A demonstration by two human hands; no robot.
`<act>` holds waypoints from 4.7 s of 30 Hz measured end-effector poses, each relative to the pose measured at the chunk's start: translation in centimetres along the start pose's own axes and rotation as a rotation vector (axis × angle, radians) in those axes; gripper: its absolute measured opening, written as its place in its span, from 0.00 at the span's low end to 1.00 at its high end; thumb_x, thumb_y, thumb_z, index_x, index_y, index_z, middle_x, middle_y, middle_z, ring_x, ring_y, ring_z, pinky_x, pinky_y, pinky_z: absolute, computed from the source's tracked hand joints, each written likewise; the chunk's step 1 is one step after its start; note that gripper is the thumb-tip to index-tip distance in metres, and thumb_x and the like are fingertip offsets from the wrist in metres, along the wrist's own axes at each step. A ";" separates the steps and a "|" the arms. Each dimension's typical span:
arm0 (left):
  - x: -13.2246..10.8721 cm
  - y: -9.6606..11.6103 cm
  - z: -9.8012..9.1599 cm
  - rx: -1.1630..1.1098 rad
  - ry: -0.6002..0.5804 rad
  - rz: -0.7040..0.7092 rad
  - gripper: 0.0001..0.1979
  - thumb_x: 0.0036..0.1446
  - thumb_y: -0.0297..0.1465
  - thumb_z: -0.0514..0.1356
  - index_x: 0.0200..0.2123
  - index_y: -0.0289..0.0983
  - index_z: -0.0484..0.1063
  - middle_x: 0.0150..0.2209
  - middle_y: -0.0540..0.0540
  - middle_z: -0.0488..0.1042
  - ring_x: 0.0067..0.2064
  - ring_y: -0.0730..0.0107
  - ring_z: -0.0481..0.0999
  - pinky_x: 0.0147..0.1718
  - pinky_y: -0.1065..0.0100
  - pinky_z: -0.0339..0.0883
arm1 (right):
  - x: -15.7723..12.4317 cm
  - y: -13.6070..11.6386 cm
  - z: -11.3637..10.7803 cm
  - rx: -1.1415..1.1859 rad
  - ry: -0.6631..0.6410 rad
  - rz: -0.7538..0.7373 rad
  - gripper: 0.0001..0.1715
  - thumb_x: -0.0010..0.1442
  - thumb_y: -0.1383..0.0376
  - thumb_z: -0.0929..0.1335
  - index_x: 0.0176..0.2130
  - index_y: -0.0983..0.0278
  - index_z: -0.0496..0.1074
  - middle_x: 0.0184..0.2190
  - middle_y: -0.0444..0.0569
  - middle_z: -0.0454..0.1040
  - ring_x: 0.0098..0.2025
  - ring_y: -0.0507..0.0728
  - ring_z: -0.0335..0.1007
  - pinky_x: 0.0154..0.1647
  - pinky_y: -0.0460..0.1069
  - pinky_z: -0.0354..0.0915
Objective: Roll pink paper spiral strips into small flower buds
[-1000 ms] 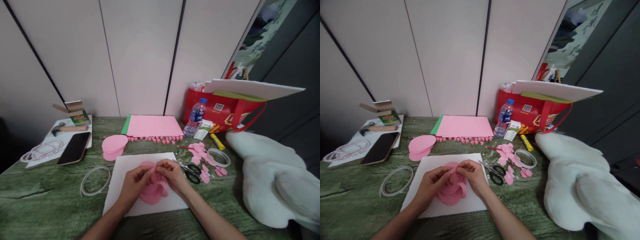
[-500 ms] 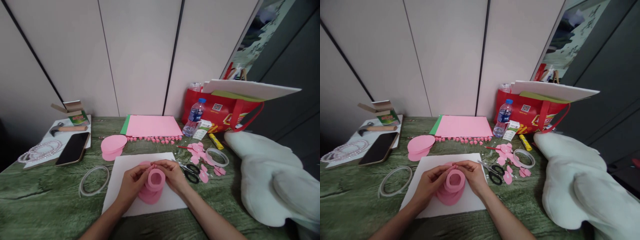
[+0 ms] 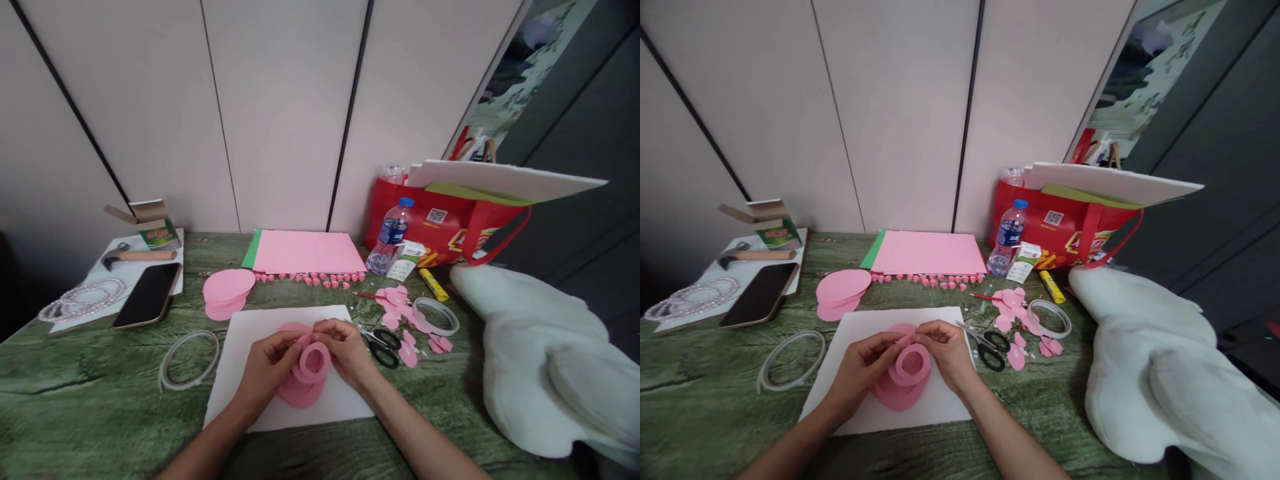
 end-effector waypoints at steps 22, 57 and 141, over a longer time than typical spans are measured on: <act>0.2 -0.3 -0.1 -0.004 0.016 -0.012 0.12 0.48 0.33 0.60 0.36 0.34 0.76 0.37 0.43 0.78 0.37 0.62 0.75 0.37 0.67 0.68 | 0.0 0.0 0.5 0.075 -0.057 0.065 0.07 0.43 0.65 0.73 0.28 0.63 0.75 0.29 0.46 0.77 0.30 0.51 0.71 0.33 0.45 0.65; 0.1 -0.8 0.0 -0.023 0.009 -0.028 0.14 0.47 0.34 0.61 0.37 0.32 0.74 0.26 0.45 0.77 0.28 0.70 0.72 0.26 0.73 0.64 | -0.3 0.2 0.8 0.148 -0.106 0.105 0.07 0.43 0.67 0.73 0.28 0.63 0.75 0.27 0.44 0.77 0.28 0.50 0.71 0.32 0.44 0.65; 0.3 -0.8 -0.1 -0.127 -0.026 -0.042 0.18 0.43 0.31 0.64 0.40 0.34 0.71 0.33 0.45 0.77 0.34 0.68 0.74 0.33 0.71 0.66 | 0.0 0.1 0.5 0.067 -0.045 0.009 0.10 0.43 0.66 0.73 0.31 0.62 0.75 0.28 0.45 0.77 0.29 0.51 0.70 0.33 0.46 0.65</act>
Point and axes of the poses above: each hand's wrist, its own x-axis towards the middle knuckle, its own z-axis out of the palm, y = z × x, the point moved 4 cm from there along x, towards the middle knuckle
